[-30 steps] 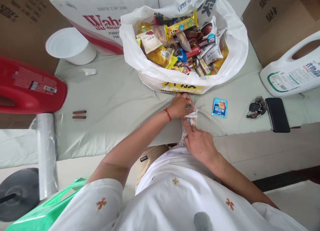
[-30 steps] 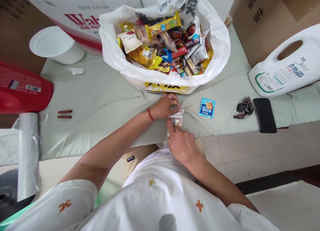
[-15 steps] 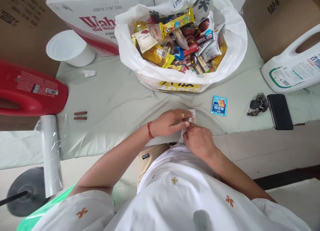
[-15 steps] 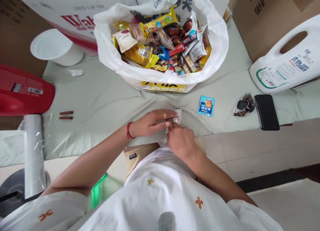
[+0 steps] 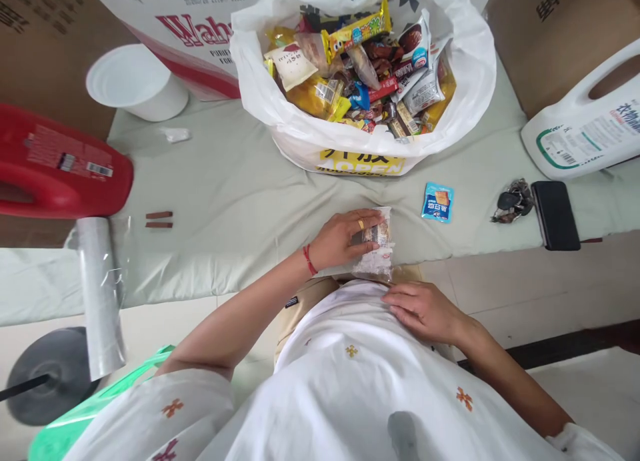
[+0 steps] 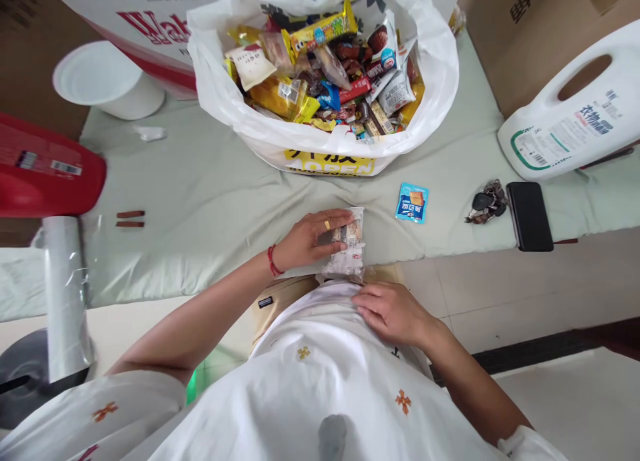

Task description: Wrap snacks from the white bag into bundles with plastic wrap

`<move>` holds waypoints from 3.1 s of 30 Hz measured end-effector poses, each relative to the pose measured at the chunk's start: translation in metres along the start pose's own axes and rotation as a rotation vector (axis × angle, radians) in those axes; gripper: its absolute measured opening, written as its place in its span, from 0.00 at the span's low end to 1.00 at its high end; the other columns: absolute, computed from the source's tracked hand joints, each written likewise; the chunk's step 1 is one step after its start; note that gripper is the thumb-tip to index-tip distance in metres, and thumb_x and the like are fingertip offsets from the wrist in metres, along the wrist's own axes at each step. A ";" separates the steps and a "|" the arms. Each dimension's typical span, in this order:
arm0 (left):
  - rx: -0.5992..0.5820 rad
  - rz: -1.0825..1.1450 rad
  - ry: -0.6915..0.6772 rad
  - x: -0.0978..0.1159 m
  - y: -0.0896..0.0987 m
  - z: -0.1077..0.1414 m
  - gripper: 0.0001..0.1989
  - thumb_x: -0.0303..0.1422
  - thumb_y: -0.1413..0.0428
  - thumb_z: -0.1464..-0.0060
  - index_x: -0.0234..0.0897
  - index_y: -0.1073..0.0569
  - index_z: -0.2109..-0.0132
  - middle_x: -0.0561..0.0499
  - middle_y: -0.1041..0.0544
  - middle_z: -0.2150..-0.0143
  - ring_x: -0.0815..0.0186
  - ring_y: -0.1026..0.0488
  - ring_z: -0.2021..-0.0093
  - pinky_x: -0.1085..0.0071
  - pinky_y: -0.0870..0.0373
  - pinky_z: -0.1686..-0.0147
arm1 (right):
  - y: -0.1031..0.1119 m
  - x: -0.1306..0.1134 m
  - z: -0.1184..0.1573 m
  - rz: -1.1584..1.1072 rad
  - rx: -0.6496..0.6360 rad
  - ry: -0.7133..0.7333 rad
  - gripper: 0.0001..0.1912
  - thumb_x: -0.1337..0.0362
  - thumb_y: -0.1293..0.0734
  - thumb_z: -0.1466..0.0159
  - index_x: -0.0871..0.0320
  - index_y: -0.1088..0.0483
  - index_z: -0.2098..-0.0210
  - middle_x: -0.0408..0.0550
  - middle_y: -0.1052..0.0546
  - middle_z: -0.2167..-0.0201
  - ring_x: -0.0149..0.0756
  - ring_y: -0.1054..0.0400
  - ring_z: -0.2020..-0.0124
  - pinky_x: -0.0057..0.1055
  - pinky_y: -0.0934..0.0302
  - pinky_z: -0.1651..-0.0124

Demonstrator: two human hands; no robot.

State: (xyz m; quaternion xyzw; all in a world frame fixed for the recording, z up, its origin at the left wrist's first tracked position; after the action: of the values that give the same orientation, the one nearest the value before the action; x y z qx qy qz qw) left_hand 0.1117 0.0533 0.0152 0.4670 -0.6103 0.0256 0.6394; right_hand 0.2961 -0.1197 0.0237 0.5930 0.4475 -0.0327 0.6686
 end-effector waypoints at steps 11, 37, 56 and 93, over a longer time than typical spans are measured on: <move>0.168 -0.184 0.387 0.024 -0.012 -0.008 0.25 0.41 0.33 0.41 0.45 0.21 0.38 0.48 0.20 0.36 0.54 0.25 0.35 0.56 0.28 0.35 | -0.013 -0.017 -0.015 0.473 0.586 -0.098 0.15 0.54 0.25 0.31 0.56 0.29 0.55 0.48 0.25 0.66 0.40 0.33 0.64 0.36 0.37 0.61; 0.325 -0.490 0.515 0.037 -0.036 -0.013 0.24 0.47 0.32 0.42 0.40 0.24 0.45 0.41 0.27 0.48 0.48 0.30 0.45 0.56 0.29 0.48 | -0.031 0.054 0.069 -0.662 0.998 -1.040 0.26 0.38 0.29 0.36 0.55 0.31 0.64 0.42 0.27 0.67 0.31 0.36 0.70 0.27 0.40 0.70; 0.396 -0.470 0.378 0.023 -0.040 0.000 0.25 0.50 0.34 0.40 0.40 0.24 0.43 0.43 0.28 0.50 0.53 0.29 0.49 0.59 0.28 0.50 | 0.047 0.100 0.032 -0.422 0.762 -0.909 0.14 0.52 0.25 0.39 0.58 0.20 0.64 0.44 0.21 0.71 0.32 0.33 0.71 0.30 0.37 0.66; 0.425 -0.455 0.338 0.027 -0.037 0.001 0.25 0.52 0.37 0.38 0.41 0.24 0.43 0.44 0.28 0.51 0.55 0.28 0.50 0.58 0.26 0.50 | 0.045 0.077 0.019 0.301 0.279 -0.019 0.14 0.66 0.31 0.27 0.41 0.20 0.48 0.43 0.18 0.45 0.43 0.29 0.42 0.57 0.35 0.30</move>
State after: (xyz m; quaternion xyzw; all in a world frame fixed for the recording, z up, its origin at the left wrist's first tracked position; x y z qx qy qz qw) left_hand 0.1403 0.0177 0.0164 0.7028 -0.3575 0.0859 0.6091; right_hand 0.3784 -0.0847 0.0073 0.7396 0.3388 0.0005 0.5815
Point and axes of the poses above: each hand's wrist, its own z-axis away from the middle knuckle, its own y-axis out of the back of the hand, x = y × z, the point moved 4 cm from there along -z, towards the middle knuckle
